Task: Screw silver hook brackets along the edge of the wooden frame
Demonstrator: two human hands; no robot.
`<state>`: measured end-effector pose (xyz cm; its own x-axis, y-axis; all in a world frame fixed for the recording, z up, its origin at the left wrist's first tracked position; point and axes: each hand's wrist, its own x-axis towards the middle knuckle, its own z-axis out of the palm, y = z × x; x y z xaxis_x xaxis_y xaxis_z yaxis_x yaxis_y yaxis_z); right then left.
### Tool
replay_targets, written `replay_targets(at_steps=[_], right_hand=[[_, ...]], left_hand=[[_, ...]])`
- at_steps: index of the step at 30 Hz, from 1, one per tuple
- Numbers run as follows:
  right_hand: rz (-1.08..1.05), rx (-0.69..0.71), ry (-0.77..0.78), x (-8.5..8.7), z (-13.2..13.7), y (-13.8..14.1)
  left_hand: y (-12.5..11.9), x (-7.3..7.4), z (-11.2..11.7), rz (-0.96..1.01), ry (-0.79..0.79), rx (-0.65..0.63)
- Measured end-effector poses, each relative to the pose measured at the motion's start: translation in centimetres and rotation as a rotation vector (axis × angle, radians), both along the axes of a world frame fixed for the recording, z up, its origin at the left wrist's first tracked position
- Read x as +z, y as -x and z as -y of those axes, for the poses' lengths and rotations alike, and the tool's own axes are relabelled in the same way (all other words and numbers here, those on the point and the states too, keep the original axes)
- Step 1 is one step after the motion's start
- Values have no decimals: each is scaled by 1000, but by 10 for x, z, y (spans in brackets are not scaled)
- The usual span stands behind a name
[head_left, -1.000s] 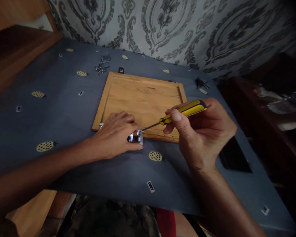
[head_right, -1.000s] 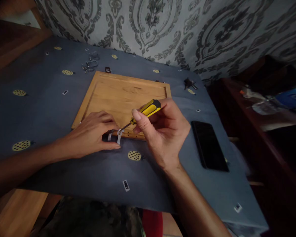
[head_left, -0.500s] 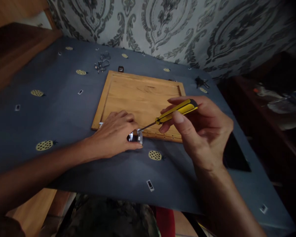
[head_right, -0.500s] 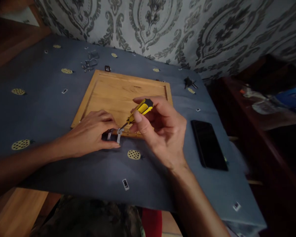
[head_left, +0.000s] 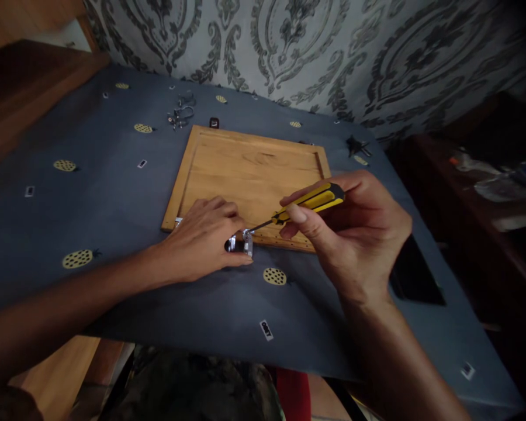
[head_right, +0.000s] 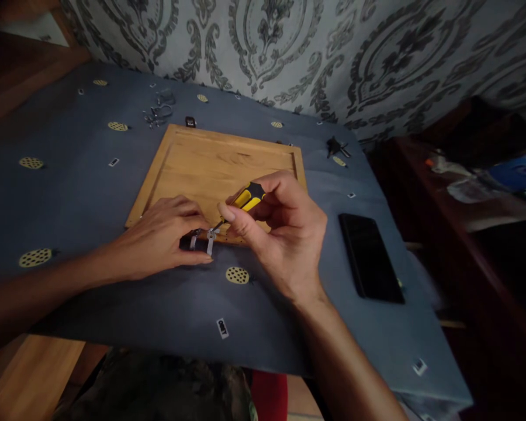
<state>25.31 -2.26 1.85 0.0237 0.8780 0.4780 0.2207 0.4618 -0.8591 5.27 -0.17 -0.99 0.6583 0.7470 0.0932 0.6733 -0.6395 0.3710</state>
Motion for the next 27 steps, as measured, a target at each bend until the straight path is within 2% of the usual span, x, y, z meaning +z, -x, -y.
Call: replay_targets(at_steps=[9, 14, 19, 21, 27], right_hand=[[31, 83, 23, 3, 1, -1], [10, 33, 12, 0, 1, 4], [-65, -113, -129, -2, 3, 5], [-69, -150, -141, -2, 3, 4], [-53, -63, -104, -2, 2, 3]], left_hand=[[0, 0, 0, 0, -7, 4], [0, 1, 0, -14, 7, 10], [2, -3, -1, 9, -21, -5], [3, -4, -2, 20, -18, -13], [2, -2, -1, 8, -11, -9]])
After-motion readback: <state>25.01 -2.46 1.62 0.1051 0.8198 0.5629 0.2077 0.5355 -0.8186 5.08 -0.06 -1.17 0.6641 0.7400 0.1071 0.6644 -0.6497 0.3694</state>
